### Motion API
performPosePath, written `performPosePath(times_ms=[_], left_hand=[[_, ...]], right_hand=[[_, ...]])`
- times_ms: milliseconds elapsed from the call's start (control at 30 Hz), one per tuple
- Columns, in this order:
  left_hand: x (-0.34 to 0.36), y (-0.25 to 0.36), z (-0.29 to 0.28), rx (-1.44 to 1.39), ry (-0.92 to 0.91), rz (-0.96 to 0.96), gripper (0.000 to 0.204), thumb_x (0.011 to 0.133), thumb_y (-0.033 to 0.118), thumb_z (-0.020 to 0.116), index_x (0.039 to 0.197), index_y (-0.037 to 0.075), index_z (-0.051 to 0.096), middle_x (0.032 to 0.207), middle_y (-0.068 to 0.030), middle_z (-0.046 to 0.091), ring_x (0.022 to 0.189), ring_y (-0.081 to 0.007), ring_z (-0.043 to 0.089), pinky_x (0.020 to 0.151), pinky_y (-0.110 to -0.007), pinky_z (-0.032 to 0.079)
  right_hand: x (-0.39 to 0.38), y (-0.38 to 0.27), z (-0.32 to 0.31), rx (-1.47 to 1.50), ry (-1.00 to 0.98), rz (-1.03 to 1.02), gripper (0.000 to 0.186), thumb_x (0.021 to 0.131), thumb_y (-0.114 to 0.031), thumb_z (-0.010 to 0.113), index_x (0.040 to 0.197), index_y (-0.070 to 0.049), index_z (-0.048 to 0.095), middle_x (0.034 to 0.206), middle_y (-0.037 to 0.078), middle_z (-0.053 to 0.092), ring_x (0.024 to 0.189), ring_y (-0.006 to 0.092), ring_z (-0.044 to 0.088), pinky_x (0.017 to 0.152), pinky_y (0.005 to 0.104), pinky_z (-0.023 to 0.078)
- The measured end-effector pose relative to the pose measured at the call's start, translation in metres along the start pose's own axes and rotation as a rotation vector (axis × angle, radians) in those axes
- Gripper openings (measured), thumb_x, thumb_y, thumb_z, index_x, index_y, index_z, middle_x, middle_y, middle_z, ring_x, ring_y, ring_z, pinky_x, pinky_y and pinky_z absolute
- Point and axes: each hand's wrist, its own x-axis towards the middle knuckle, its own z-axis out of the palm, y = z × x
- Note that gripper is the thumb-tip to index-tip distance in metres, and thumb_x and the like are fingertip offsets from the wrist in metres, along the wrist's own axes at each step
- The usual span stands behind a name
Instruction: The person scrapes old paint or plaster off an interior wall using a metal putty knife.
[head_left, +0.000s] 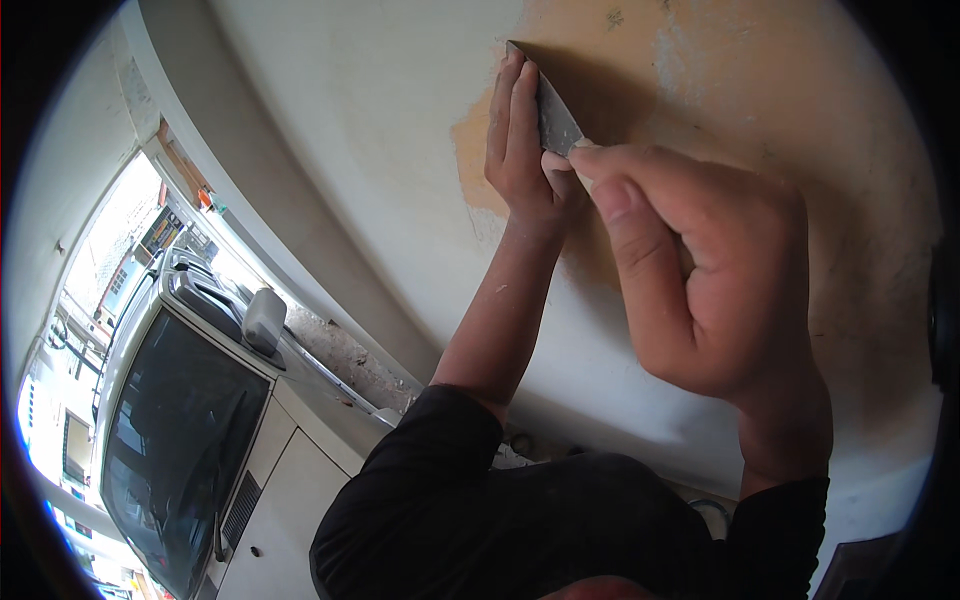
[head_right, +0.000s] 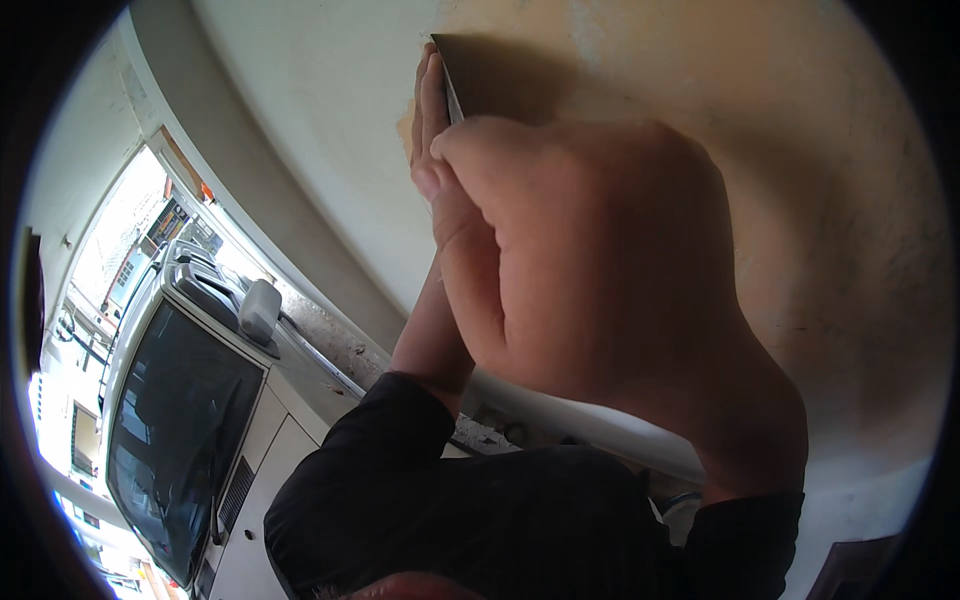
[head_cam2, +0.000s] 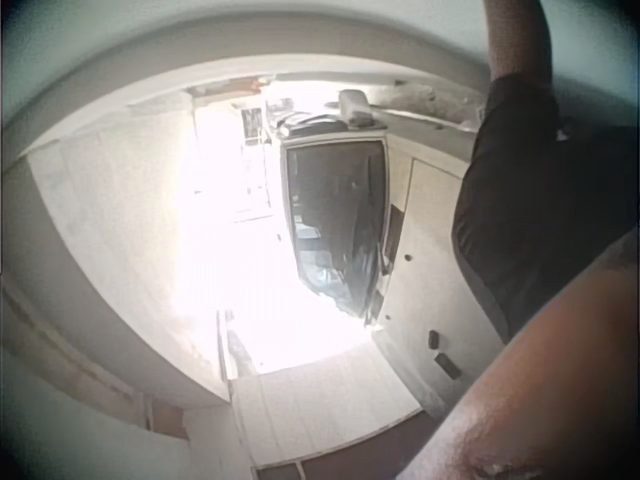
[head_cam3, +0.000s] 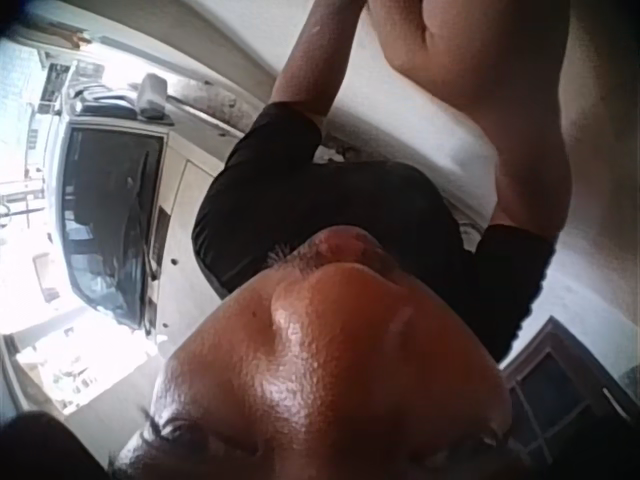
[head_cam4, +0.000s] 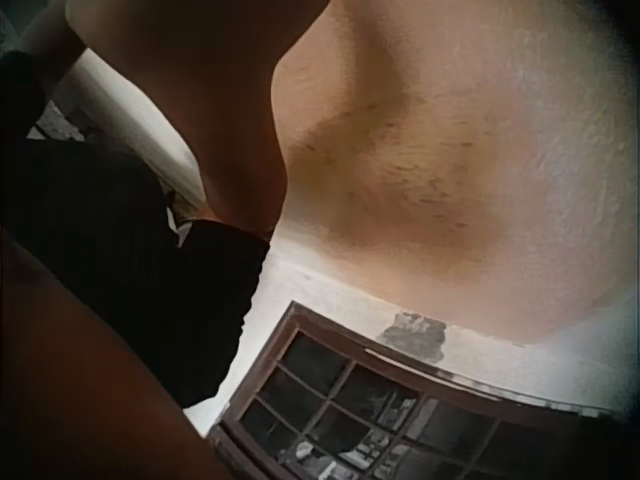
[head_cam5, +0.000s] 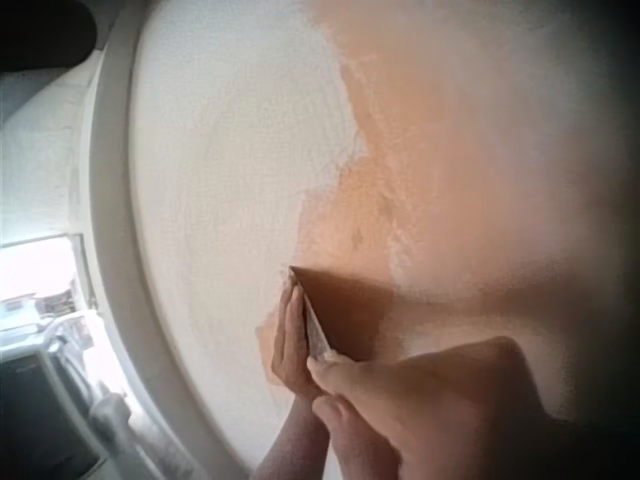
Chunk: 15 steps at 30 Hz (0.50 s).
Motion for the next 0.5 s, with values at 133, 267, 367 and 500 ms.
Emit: performPosePath(times_ms=[133, 267, 367, 500], left_hand=[[-0.005, 0.0, 0.001, 0.137, -0.013, -0.048, 0.08, 0.101, 0.061, 0.029, 0.129, -0.01, 0.055, 0.134, -0.029, 0.055, 0.128, -0.0426, 0.052, 0.107, -0.048, 0.042], [0.002, 0.0, -0.001, 0.011, 0.019, 0.047, 0.079, 0.102, 0.059, 0.029, 0.129, -0.01, 0.055, 0.134, -0.0292, 0.055, 0.129, -0.0427, 0.052, 0.108, -0.049, 0.042], [0.001, 0.003, 0.0, -0.023, -0.014, 0.018, 0.076, 0.102, 0.057, 0.03, 0.13, -0.01, 0.054, 0.134, -0.029, 0.055, 0.129, -0.0427, 0.052, 0.108, -0.049, 0.041], [-0.007, -0.006, 0.002, 0.003, 0.024, 0.016, 0.071, 0.103, 0.052, 0.033, 0.131, -0.009, 0.053, 0.134, -0.0286, 0.055, 0.129, -0.0425, 0.052, 0.108, -0.048, 0.042]], right_hand=[[0.0, 0.007, 0.005, 0.015, 0.03, -0.007, 0.015, 0.09, 0.0, 0.057, 0.098, 0.007, 0.068, 0.085, 0.017, 0.073, 0.065, 0.0212, 0.07, 0.061, 0.0268, 0.053], [-0.005, -0.002, 0.002, 0.013, -0.002, -0.01, 0.016, 0.089, -0.001, 0.059, 0.1, 0.006, 0.068, 0.084, 0.016, 0.073, 0.062, 0.0205, 0.068, 0.06, 0.0268, 0.052], [-0.002, 0.009, 0.008, 0.059, 0.048, -0.005, 0.016, 0.09, -0.003, 0.058, 0.1, 0.006, 0.068, 0.084, 0.016, 0.073, 0.062, 0.0194, 0.068, 0.06, 0.0272, 0.052], [-0.004, -0.006, 0.001, 0.02, -0.033, 0.002, 0.018, 0.094, -0.003, 0.056, 0.102, 0.007, 0.068, 0.085, 0.017, 0.073, 0.068, 0.0187, 0.069, 0.064, 0.027, 0.053]])
